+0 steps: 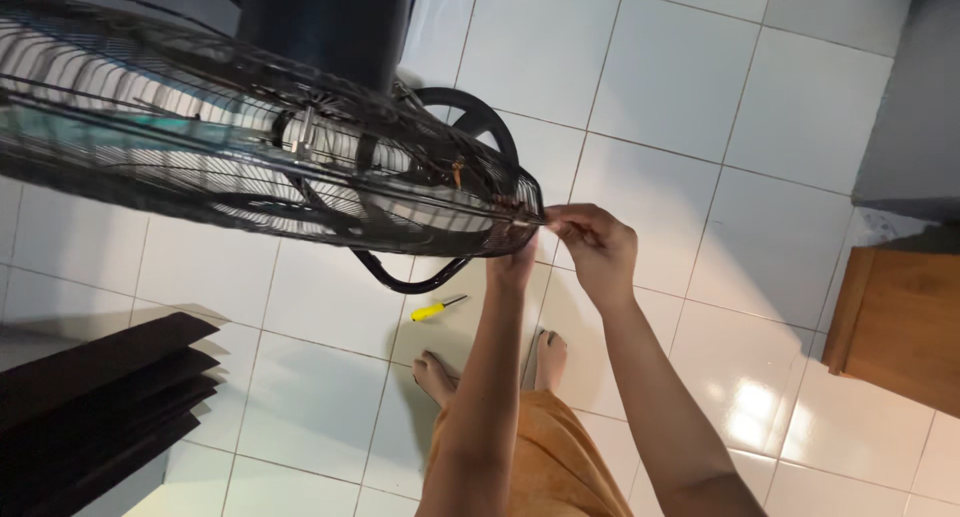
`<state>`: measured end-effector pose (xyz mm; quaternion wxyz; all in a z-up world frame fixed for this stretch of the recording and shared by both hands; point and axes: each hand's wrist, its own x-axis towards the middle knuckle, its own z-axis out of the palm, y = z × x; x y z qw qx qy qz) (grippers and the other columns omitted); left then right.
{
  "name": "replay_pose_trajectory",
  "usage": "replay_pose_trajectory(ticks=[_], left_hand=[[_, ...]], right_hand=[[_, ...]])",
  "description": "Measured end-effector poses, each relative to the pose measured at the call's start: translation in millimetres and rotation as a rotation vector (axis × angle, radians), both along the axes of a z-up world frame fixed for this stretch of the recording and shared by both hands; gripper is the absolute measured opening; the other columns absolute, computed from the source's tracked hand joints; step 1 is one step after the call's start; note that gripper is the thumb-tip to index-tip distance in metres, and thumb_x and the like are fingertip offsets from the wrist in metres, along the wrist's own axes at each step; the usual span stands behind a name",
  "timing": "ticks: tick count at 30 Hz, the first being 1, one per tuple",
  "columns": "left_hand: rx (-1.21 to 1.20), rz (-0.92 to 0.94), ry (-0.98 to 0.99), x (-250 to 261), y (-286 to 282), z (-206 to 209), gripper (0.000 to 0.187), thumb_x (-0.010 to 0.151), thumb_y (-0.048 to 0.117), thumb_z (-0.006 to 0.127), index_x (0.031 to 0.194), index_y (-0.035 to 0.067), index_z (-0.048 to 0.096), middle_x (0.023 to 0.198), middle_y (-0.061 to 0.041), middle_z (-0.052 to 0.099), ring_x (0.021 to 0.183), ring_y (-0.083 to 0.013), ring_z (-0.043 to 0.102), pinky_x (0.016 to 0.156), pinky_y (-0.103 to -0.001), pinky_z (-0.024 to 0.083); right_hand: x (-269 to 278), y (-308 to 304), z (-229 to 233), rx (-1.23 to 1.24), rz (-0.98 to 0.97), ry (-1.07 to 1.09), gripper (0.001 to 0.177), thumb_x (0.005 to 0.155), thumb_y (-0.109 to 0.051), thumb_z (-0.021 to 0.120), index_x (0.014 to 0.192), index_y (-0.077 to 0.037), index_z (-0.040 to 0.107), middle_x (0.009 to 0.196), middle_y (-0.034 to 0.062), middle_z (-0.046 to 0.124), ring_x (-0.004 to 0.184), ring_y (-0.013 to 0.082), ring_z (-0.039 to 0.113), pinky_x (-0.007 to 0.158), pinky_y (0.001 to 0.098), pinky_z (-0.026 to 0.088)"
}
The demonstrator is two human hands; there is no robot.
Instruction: The person reassembles a standing electric fan by hand, attaching the front wire cage to the fan head and securing it. They then plug the fan's power cord into a wall outlet and test the fan by turning it on.
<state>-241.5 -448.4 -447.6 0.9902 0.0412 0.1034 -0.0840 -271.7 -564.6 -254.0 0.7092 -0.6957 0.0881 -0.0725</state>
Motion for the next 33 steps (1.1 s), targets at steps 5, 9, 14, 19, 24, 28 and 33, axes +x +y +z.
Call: replay_pose_trajectory(ticks=[5, 9, 14, 19, 24, 28, 33], left_hand=[[-0.054, 0.052, 0.062, 0, 0, 3, 0.019, 0.101, 0.010, 0.066, 0.118, 0.003, 0.065, 0.117, -0.008, 0.068, 0.111, -0.0179, 0.063, 0.104, -0.032, 0.050], [0.065, 0.072, -0.030, -3, -3, -7, 0.023, 0.098, 0.007, 0.061, 0.120, 0.005, 0.065, 0.118, -0.006, 0.067, 0.113, -0.0164, 0.062, 0.100, -0.031, 0.049], [0.111, 0.110, -0.003, -5, -4, -22, 0.021, 0.105, 0.010, 0.057, 0.121, -0.003, 0.062, 0.116, -0.012, 0.065, 0.111, -0.0198, 0.062, 0.101, -0.032, 0.051], [-0.317, 0.163, 0.159, -5, -3, -31, 0.023, 0.111, 0.013, 0.053, 0.121, -0.006, 0.060, 0.117, -0.016, 0.065, 0.112, -0.0231, 0.064, 0.105, -0.035, 0.053], [-0.439, 0.129, 0.041, -6, -1, -37, 0.028, 0.108, 0.017, 0.052, 0.121, -0.006, 0.061, 0.119, -0.017, 0.067, 0.115, -0.0255, 0.065, 0.109, -0.040, 0.051], [-0.491, 0.135, 0.140, -12, -6, -43, 0.028, 0.107, 0.014, 0.051, 0.125, -0.005, 0.061, 0.125, -0.017, 0.067, 0.120, -0.0270, 0.063, 0.111, -0.043, 0.049], [-0.655, 0.039, -0.162, -12, -8, -34, 0.029, 0.115, 0.010, 0.051, 0.140, -0.002, 0.058, 0.137, -0.018, 0.063, 0.129, -0.0256, 0.062, 0.115, -0.035, 0.052]], right_hand=[[26, -11, -36, -0.056, 0.242, 0.002, 0.030, 0.092, 0.009, 0.067, 0.121, 0.003, 0.067, 0.119, 0.0101, 0.073, 0.113, 0.0175, 0.071, 0.100, 0.0302, 0.057], [32, -11, -63, -0.286, 0.344, -0.073, 0.040, 0.087, 0.009, 0.072, 0.126, 0.000, 0.067, 0.123, 0.0107, 0.074, 0.115, 0.0227, 0.070, 0.101, 0.0346, 0.054], [42, -13, -85, -0.398, 0.414, -0.062, 0.043, 0.087, 0.006, 0.070, 0.127, -0.008, 0.067, 0.130, 0.0101, 0.070, 0.119, 0.0271, 0.069, 0.097, 0.0342, 0.057], [66, -20, -98, -0.478, 0.551, -0.308, 0.039, 0.091, 0.002, 0.073, 0.127, -0.011, 0.069, 0.131, 0.0070, 0.071, 0.121, 0.0276, 0.069, 0.100, 0.0349, 0.059], [84, -26, -108, -0.400, 0.675, -0.262, 0.039, 0.087, 0.000, 0.074, 0.123, -0.012, 0.071, 0.125, 0.0072, 0.071, 0.113, 0.0287, 0.070, 0.094, 0.0348, 0.060], [89, -30, -117, -0.519, 0.763, -0.128, 0.042, 0.087, -0.011, 0.078, 0.128, -0.014, 0.069, 0.129, 0.0073, 0.068, 0.119, 0.0258, 0.065, 0.100, 0.0363, 0.057], [95, -40, -114, -0.572, 0.728, -0.340, 0.036, 0.093, -0.022, 0.080, 0.125, -0.031, 0.065, 0.158, 0.0079, 0.053, 0.143, 0.0237, 0.054, 0.116, 0.0348, 0.053]])
